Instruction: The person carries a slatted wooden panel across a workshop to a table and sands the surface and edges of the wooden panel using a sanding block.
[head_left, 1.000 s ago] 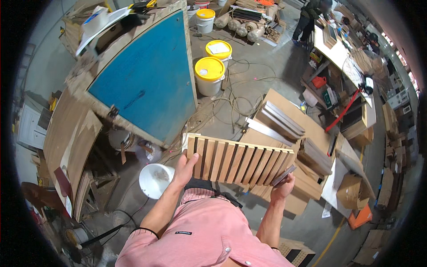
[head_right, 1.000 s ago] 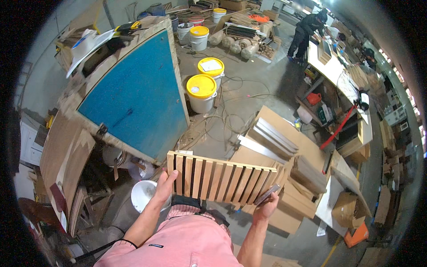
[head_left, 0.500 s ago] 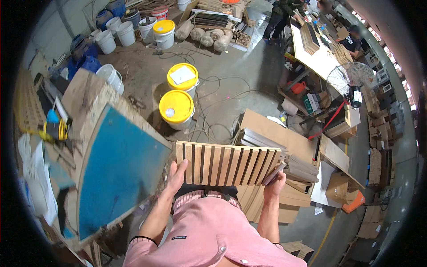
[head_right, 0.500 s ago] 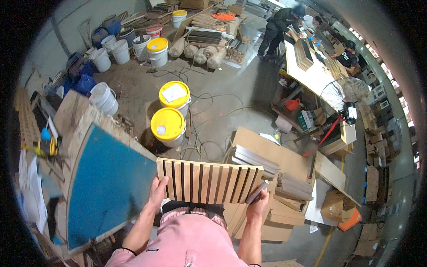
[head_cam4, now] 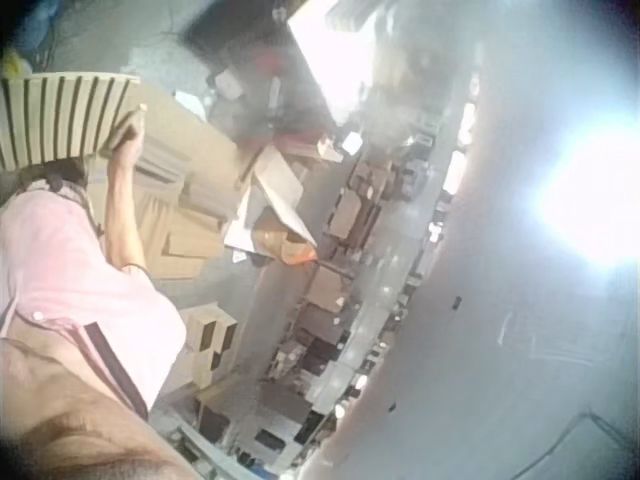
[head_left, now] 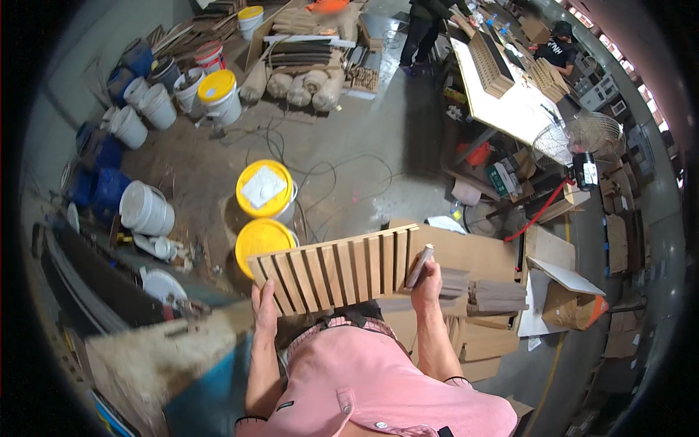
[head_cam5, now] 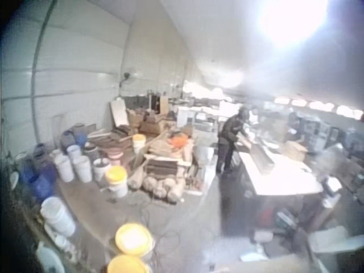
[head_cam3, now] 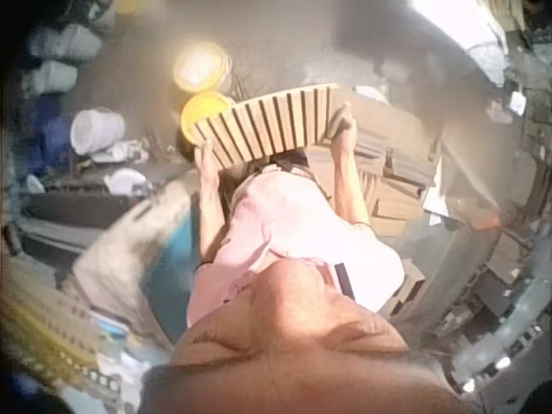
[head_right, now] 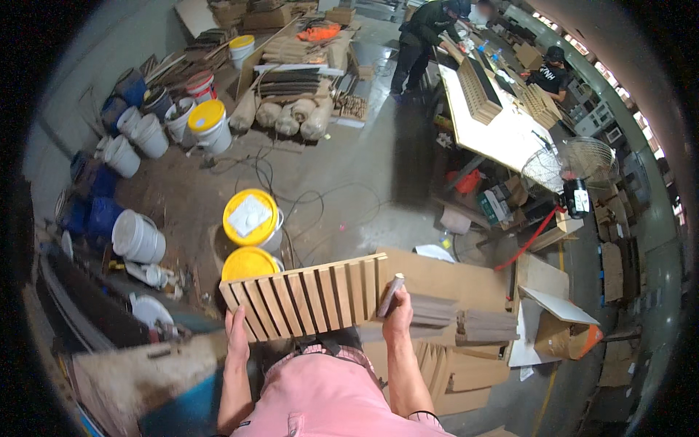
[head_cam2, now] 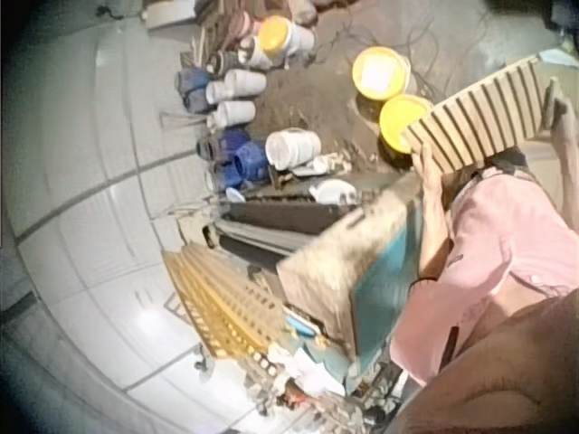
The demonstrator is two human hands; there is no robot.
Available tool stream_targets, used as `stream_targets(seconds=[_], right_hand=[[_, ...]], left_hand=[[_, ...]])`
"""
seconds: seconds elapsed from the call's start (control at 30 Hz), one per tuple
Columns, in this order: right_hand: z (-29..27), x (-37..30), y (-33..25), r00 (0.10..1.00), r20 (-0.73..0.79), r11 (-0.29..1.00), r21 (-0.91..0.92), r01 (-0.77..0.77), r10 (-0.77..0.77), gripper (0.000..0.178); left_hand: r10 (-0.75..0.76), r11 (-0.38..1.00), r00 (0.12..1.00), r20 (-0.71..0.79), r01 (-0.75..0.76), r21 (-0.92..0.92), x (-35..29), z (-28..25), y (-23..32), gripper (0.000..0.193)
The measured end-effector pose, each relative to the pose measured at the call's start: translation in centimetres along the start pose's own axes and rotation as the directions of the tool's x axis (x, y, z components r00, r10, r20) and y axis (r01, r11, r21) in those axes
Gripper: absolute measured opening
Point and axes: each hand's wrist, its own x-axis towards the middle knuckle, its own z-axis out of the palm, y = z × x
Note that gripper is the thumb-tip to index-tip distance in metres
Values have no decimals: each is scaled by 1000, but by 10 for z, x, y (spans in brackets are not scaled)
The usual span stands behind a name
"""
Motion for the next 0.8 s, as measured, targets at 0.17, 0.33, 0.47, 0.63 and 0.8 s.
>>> stream_targets(seconds=[0.17, 0.33, 0.47, 0.63, 0.8], right_hand=[[105, 112, -43, 994, -110, 999, -31, -15, 12, 50], [146, 223, -85, 996, -85, 998, -56, 17, -22, 45], [170, 280, -126, 991, -94, 996, 9, 93, -92, 42], [183, 351, -170, 965, -169, 979, 8, 206, -201, 42], [191, 451, -200, 914, -316, 963, 1, 270, -255, 43]], left_hand=[[-122, 991, 987, -106, 116, -62, 132, 52, 18, 65], [-118, 993, 987, -111, 117, -11, 248, 116, 60, 63], [-51, 997, 998, -36, 49, -57, 329, 184, 94, 61], [-49, 998, 994, 97, 44, 48, 426, 274, 134, 59], [-51, 971, 980, 191, 4, 238, 546, 369, 145, 60]])
